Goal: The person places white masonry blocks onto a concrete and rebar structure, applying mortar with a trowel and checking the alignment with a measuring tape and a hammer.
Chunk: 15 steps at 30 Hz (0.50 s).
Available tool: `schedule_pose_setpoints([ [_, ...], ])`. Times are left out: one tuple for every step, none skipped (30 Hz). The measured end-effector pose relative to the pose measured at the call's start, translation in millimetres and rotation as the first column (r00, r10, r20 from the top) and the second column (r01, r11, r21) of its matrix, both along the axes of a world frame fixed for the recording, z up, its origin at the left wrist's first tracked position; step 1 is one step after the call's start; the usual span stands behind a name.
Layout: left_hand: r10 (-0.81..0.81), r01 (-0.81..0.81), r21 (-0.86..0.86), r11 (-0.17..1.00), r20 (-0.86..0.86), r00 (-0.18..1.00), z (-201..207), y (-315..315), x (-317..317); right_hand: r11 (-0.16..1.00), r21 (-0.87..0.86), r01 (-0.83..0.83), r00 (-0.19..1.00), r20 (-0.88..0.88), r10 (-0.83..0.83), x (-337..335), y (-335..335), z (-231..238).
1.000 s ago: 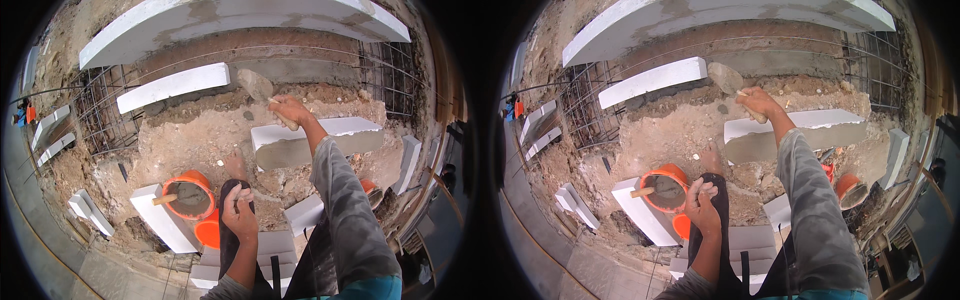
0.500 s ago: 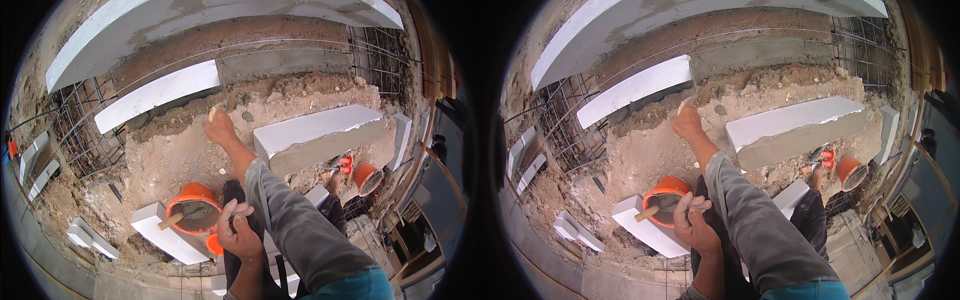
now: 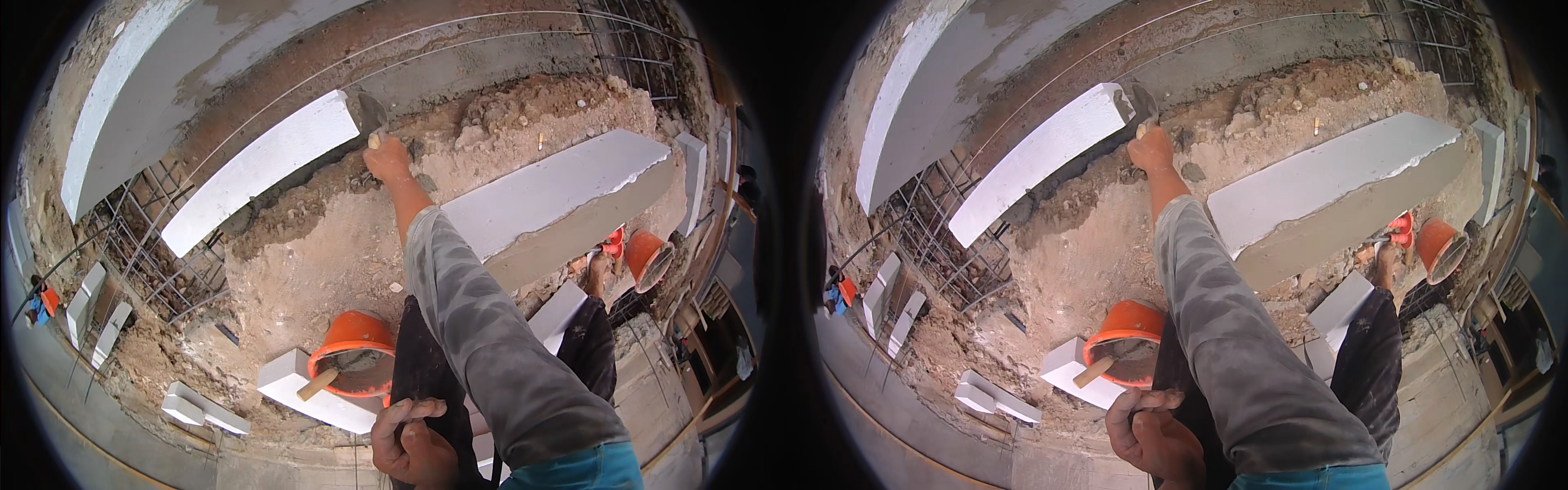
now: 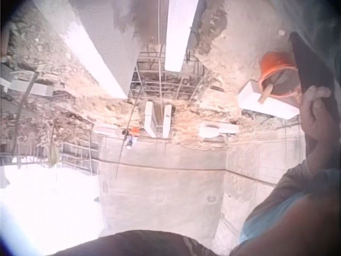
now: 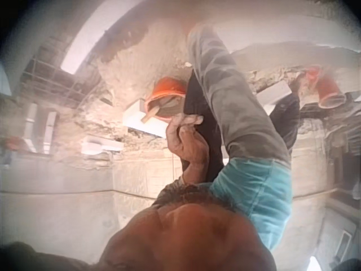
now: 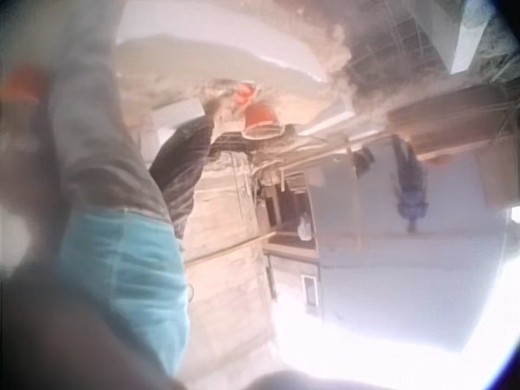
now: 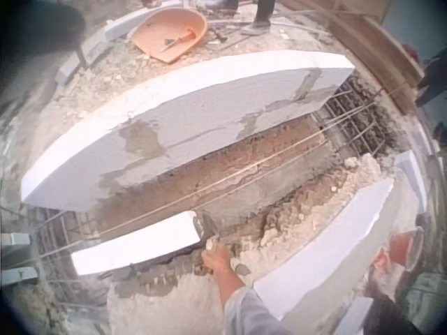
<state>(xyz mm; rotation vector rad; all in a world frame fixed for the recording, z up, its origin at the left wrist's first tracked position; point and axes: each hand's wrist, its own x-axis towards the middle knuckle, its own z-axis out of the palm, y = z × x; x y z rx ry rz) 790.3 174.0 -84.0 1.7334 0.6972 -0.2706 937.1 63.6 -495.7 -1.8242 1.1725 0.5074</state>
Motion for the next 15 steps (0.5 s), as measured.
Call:
schedule_pose_setpoints([
  [0.008,-0.008,0.002,1.000,-0.011,1.000,-0.4,2.7,-0.8,0.994,0.063,0.090,0.995,0.041,-0.092,-5.6,7.9,-4.9],
  [0.008,-0.008,0.006,1.000,-0.028,1.000,-0.3,1.9,1.2,0.978,0.123,0.171,0.980,0.082,-0.181,-5.2,15.1,-4.3],
  [0.008,-0.008,0.006,1.000,-0.046,0.999,-1.3,-0.3,4.2,0.952,0.180,0.248,0.955,0.118,-0.271,-5.0,19.6,-3.0],
  [0.007,-0.007,0.003,1.000,-0.065,0.998,-2.2,-2.6,6.5,0.928,0.224,0.299,0.938,0.113,-0.329,-11.2,25.9,2.0],
  [-0.024,0.024,-0.006,1.000,-0.057,0.998,-1.2,-4.4,8.0,0.935,0.195,0.297,0.931,0.158,-0.329,-16.5,40.1,12.3],
  [-0.054,0.053,-0.026,0.998,-0.040,0.998,-2.7,-7.3,9.7,0.943,0.157,0.293,0.922,0.215,-0.322,-17.8,48.7,22.6],
  [-0.084,0.082,-0.046,0.996,-0.021,0.996,-2.4,-10.2,11.4,0.949,0.119,0.291,0.910,0.272,-0.312,-21.5,54.2,33.5],
  [-0.100,0.098,-0.033,0.995,-0.060,0.993,0.6,-12.5,13.7,0.942,0.150,0.301,0.897,0.289,-0.333,-27.3,57.4,45.7],
  [-0.115,0.114,-0.018,0.993,-0.097,0.989,2.7,-13.7,16.0,0.933,0.183,0.310,0.883,0.307,-0.354,-32.9,61.2,56.9],
  [-0.129,0.130,-0.003,0.992,-0.135,0.982,4.8,-15.4,17.5,0.923,0.219,0.317,0.868,0.324,-0.376,-38.8,65.6,68.5],
  [-0.101,0.102,0.001,0.995,-0.108,0.989,4.6,-16.6,17.6,0.856,0.333,0.396,0.818,0.297,-0.494,-45.8,67.1,82.9],
  [-0.071,0.072,0.005,0.997,-0.079,0.994,0.0,-17.0,16.2,0.769,0.444,0.460,0.758,0.255,-0.601,-52.0,67.4,98.1],
  [-0.039,0.039,0.013,0.999,-0.051,0.998,-2.4,-18.0,15.9,0.663,0.548,0.510,0.692,0.197,-0.695,-54.9,68.5,108.2],
  [-0.053,0.054,0.013,0.998,-0.047,0.997,-2.5,-19.7,15.3,0.654,0.530,0.539,0.663,0.213,-0.718,-60.1,69.4,105.3],
  [-0.065,0.066,0.016,0.998,-0.042,0.997,-1.6,-20.8,14.4,0.653,0.503,0.566,0.644,0.224,-0.731,-58.9,67.3,97.5],
])
